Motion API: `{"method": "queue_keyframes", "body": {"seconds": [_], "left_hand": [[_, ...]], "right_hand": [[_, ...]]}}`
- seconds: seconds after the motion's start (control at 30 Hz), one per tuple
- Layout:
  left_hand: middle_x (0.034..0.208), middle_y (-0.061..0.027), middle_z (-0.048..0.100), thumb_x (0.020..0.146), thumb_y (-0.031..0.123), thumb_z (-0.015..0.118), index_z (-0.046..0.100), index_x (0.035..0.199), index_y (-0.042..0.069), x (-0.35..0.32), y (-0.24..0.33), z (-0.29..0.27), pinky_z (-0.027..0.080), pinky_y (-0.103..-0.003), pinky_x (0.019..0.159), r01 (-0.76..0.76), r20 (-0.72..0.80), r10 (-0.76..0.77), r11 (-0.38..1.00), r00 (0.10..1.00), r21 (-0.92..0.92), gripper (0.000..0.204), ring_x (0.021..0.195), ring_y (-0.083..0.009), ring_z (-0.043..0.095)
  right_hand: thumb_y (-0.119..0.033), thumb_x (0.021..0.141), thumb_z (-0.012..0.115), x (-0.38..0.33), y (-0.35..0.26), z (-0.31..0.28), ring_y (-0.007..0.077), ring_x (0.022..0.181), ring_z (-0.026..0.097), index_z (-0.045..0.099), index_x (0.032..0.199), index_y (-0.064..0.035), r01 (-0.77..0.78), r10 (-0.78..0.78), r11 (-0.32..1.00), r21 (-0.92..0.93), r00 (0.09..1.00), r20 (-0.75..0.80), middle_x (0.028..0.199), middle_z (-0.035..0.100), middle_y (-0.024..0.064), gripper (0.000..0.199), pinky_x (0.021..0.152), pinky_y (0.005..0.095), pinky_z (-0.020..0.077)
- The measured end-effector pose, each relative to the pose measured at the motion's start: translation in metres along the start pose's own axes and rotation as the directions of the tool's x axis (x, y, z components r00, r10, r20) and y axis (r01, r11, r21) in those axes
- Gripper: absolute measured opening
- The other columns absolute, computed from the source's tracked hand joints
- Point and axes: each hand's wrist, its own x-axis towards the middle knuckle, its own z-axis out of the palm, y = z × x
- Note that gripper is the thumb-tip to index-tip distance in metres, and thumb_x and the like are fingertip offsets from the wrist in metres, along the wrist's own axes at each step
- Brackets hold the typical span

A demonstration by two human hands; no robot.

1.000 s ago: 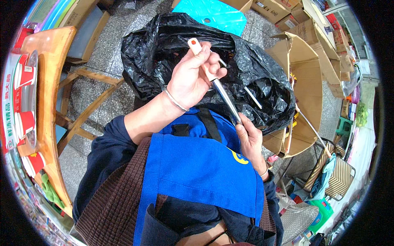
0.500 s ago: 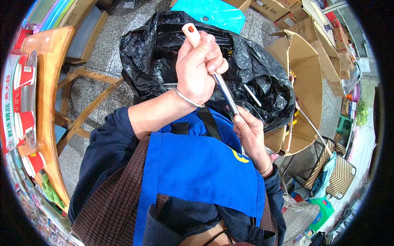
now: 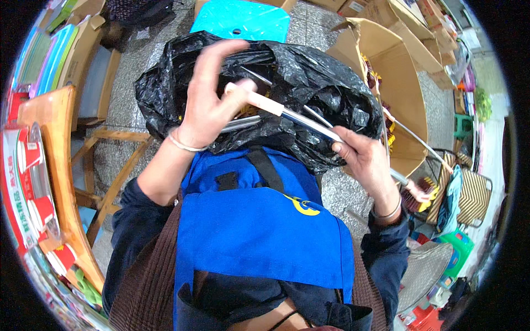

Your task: The person assembles cleaning brooms by inserting metal rods into brush heads and attaching end caps. They retrieve parts from a black plastic bag and place completed brooms into a cardboard box.

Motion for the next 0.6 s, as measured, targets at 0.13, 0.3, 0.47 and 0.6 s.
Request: {"method": "queue_keyframes", "body": {"seconds": [0.13,0.3,0.47,0.6], "left_hand": [[0.099,-0.0119,0.058,0.077,0.022,0.065,0.05,0.115,0.002,-0.008,0.031,0.023,0.043,-0.04,0.084,-0.19,0.544,0.098,0.975,0.833,0.115,0.045,0.094,-0.0283,0.056],[0.07,-0.0154,0.059,0.084,0.022,0.06,0.05,0.092,0.003,-0.008,0.046,0.059,0.045,-0.049,0.06,-0.048,0.585,-0.022,0.993,0.811,0.105,0.024,0.067,-0.0371,0.06],[0.061,-0.0133,0.053,0.084,0.027,0.062,0.052,0.081,0.003,0.014,0.028,0.063,0.041,-0.04,0.054,0.283,0.568,-0.169,0.952,0.806,-0.118,0.026,0.056,-0.029,0.054],[0.062,0.0074,0.039,0.093,0.03,0.055,0.048,0.083,0.01,0.028,0.029,0.085,0.027,-0.019,0.041,0.723,0.722,-0.174,0.374,0.669,-0.58,0.023,0.049,-0.0023,0.032]], "right_hand": [[-0.027,0.08,0.065,0.009,-0.018,-0.016,0.0267,0.056,0.059,0.064,0.104,-0.016,0.188,-0.201,0.932,-0.308,0.98,-0.009,0.061,0.055,0.0076,0.026,0.048,0.037,0.0456],[-0.021,0.072,0.071,0.022,-0.037,-0.015,0.0223,0.072,0.061,0.064,0.094,-0.0123,0.319,-0.382,0.814,-0.485,0.923,-0.034,0.073,0.058,0.0045,0.025,0.061,0.0344,0.0472],[-0.003,0.077,0.063,0.005,-0.029,0.007,0.0268,0.085,0.057,0.062,0.104,0.001,0.267,-0.359,0.931,-0.247,0.561,-0.746,0.096,0.06,0.0154,0.027,0.078,0.0344,0.0457],[-0.01,0.086,0.057,0.008,-0.026,0.063,0.0186,0.097,0.055,0.046,0.125,0.0035,0.147,0.117,0.76,0.633,0.928,-0.355,0.11,0.056,0.0138,0.043,0.087,0.0315,0.0444]]}}
